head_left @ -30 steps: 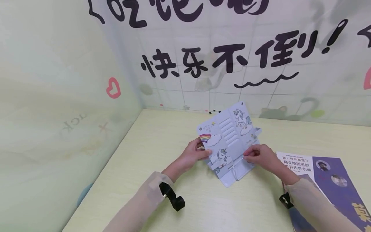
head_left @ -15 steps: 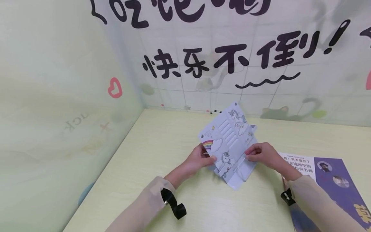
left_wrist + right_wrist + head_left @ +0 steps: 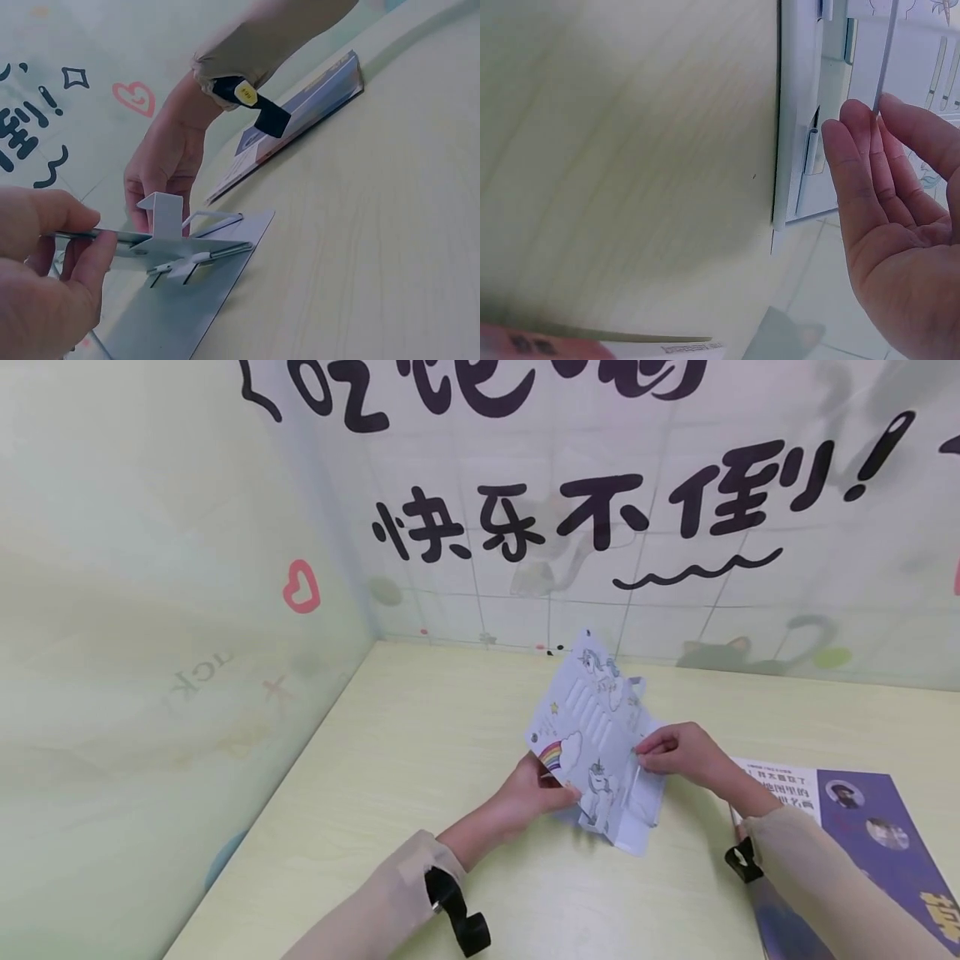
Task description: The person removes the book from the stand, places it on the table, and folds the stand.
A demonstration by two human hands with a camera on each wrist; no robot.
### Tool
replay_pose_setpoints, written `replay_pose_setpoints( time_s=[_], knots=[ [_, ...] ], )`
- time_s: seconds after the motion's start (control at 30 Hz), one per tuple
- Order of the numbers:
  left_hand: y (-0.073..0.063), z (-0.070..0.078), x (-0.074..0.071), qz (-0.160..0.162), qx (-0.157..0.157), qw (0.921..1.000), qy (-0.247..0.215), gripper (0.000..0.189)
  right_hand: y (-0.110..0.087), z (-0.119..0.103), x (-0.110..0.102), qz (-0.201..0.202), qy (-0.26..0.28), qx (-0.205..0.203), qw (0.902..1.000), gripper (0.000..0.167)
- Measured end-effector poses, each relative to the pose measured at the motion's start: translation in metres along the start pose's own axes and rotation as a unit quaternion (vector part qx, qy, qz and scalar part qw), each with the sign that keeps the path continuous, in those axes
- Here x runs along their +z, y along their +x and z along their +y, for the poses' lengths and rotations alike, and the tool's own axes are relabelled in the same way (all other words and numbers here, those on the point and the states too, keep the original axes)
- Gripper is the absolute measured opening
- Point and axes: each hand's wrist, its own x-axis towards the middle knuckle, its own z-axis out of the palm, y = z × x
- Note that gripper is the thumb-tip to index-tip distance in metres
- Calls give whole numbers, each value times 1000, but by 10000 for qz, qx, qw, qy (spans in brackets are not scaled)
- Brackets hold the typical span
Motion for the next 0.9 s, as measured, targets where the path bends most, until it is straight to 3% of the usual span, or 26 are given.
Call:
replay_pose_setpoints(
  time_s=[0.27, 0.5, 0.73, 0.9],
  knots=[
    [-5, -4, 17, 362, -15, 9991, -212, 50, 9, -7, 0, 100, -463, -181, 9987, 23],
    [-5, -6, 21, 268, -99, 9992, -271, 52, 12, -9, -1, 81, -598, -130, 9981, 23],
    [-1, 10, -4, -364, -111, 9980, 501, 50, 3, -21, -4, 149, -1106, -385, 9930, 21],
    [11, 37, -30, -240, -435, 9974, 521, 39, -12, -43, 3, 241, -1296, -836, 9877, 18]
  ],
)
